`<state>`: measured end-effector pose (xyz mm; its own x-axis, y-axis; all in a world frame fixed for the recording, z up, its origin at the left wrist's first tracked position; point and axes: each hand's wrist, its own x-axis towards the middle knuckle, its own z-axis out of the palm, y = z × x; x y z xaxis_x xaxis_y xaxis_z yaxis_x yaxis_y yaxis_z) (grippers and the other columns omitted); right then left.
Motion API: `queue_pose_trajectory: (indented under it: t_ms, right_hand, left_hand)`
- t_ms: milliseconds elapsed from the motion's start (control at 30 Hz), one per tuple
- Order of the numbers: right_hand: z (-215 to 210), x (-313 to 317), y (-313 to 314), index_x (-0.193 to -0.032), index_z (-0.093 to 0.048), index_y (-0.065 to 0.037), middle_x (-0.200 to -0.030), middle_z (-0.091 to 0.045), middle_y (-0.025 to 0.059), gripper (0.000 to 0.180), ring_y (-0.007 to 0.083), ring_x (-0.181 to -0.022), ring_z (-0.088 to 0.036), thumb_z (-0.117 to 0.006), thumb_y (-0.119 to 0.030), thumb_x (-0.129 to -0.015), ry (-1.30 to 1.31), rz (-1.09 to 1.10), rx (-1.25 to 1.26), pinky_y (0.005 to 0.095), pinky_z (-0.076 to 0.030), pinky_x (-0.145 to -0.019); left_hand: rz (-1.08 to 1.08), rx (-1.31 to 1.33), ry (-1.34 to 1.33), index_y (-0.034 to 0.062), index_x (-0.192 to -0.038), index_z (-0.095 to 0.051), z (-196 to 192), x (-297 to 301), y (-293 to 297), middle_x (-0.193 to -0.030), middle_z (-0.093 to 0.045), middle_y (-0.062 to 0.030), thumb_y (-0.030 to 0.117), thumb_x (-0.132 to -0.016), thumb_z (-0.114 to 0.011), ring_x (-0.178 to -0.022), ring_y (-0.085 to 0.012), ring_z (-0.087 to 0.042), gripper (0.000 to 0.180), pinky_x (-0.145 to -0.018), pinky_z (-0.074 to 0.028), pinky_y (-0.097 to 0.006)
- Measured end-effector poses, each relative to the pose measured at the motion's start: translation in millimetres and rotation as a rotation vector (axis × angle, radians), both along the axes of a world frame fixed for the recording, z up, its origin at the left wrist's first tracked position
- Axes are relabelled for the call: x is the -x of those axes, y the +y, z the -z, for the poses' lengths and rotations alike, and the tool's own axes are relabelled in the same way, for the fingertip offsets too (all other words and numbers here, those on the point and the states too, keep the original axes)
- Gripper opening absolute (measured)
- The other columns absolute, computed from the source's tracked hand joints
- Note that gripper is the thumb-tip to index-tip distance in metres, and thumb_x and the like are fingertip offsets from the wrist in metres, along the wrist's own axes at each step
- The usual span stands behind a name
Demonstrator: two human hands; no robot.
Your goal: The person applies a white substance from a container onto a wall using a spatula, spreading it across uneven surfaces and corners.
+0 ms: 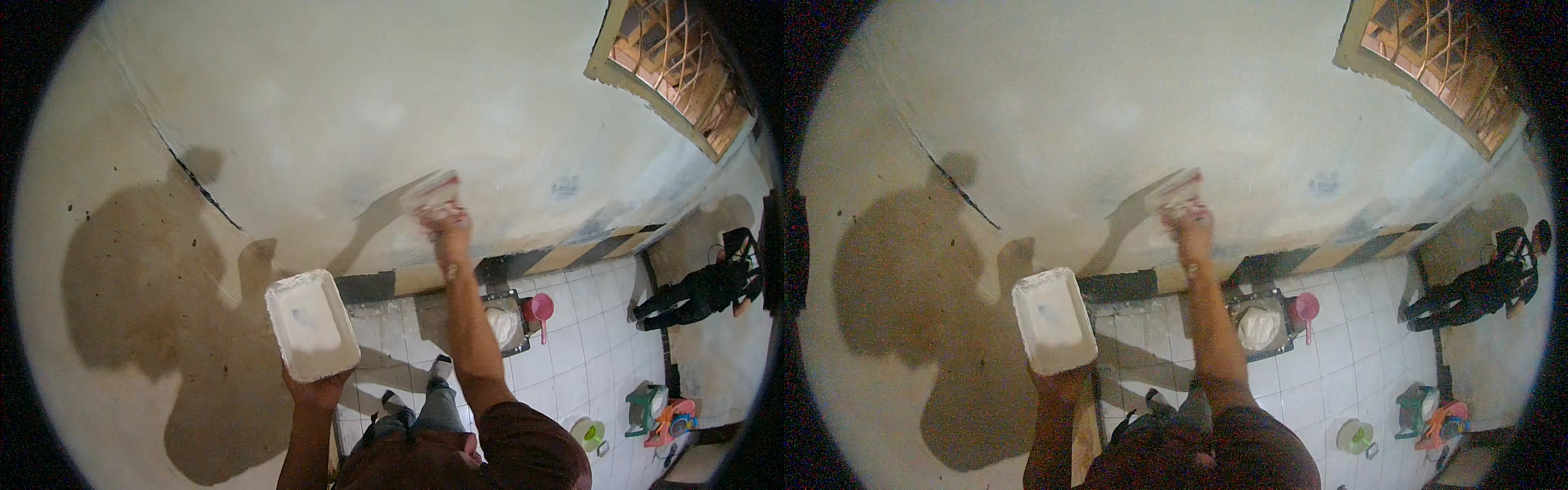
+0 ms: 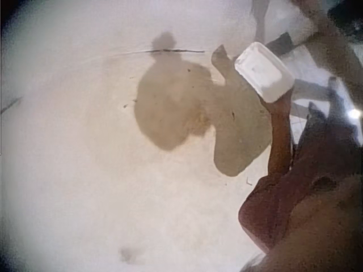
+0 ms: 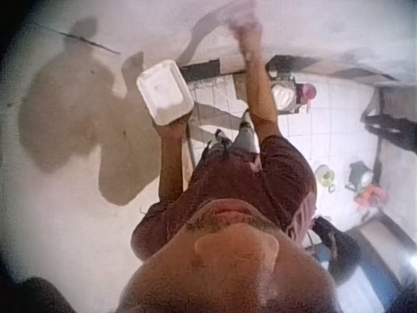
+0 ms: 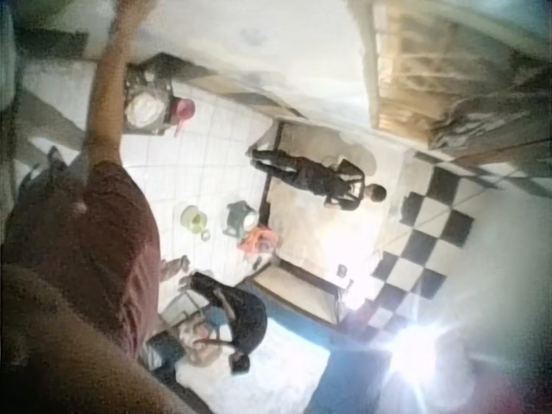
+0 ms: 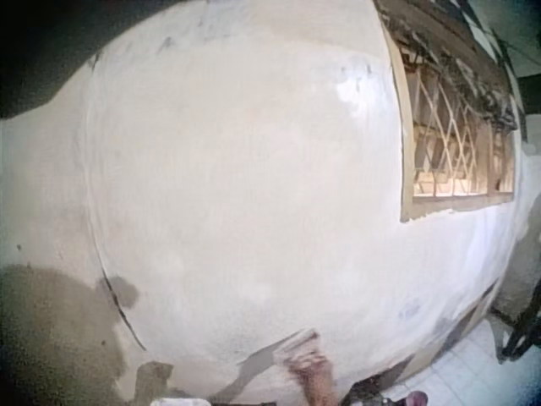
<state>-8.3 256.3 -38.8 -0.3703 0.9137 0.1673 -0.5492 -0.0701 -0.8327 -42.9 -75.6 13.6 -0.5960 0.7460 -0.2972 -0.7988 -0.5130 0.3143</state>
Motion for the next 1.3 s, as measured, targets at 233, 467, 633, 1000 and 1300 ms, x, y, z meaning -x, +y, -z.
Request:
queue_pose_trajectory:
  t_ms: [233, 467, 633, 1000, 1300]
  right_hand:
    - [7, -103, 100, -0.101, -0.053, -0.004, -0.084, -0.061, 0.0067, 0.022, 0.0175, -0.077, -0.063, -0.056, -0.004, -0.079, 0.058, 0.308, 0.085, 0.0284, -0.051, -0.061]
    - [36, -80, 144, -0.076, -0.05, -0.002, -0.063, -0.051, 0.0082, 0.007, 0.0173, -0.06, -0.051, -0.054, -0.006, -0.08, -0.741, 0.732, -0.599, 0.0314, -0.042, -0.056]
    - [40, 32, 48, -0.122, -0.05, 0.005, -0.076, -0.062, 0.0247, 0.049, 0.0389, -0.067, -0.063, -0.055, -0.026, -0.084, -0.818, 0.508, -0.674, 0.0475, -0.049, -0.064]
    - [23, -11, 37, -0.089, -0.052, -0.004, -0.074, -0.055, 0.0053, 0.013, 0.0206, -0.066, -0.057, -0.059, -0.006, -0.078, -0.07, 0.334, -0.042, 0.0346, -0.048, -0.058]
    - [71, 1, 98, -0.109, -0.052, -0.006, -0.092, -0.064, 0.0156, 0.032, 0.0358, -0.086, -0.062, -0.06, -0.006, -0.077, -0.971, 0.542, -0.772, 0.0458, -0.049, -0.068]
  left_hand:
    - [0.031, 0.073, -0.056, 0.0137, -0.134, -0.042, 11, -5, -7, -0.126, -0.052, -0.0155, 0.052, -0.091, -0.037, -0.11, -0.0379, -0.057, 0.058, -0.079, -0.053, -0.061]
    - [0.064, 0.051, -0.095, 0.0146, -0.134, -0.042, 21, -5, -13, -0.127, -0.052, -0.0139, 0.052, -0.091, -0.037, -0.112, -0.0379, -0.056, 0.058, -0.083, -0.05, -0.062]
    - [0.024, 0.078, -0.083, 0.0146, -0.134, -0.041, 16, -21, -13, -0.127, -0.052, -0.0138, 0.053, -0.091, -0.037, -0.112, -0.0374, -0.056, 0.058, -0.083, -0.05, -0.062]
    - [0.064, 0.072, -0.038, 0.016, -0.135, -0.04, 21, -32, -8, -0.127, -0.052, -0.013, 0.056, -0.088, -0.038, -0.111, -0.037, -0.056, 0.061, -0.079, -0.052, -0.061]
    - [0.049, 0.102, -0.105, 0.0168, -0.135, -0.041, 27, -44, 0, -0.128, -0.051, -0.0123, 0.057, -0.086, -0.042, -0.112, -0.0368, -0.055, 0.064, -0.078, -0.052, -0.06]
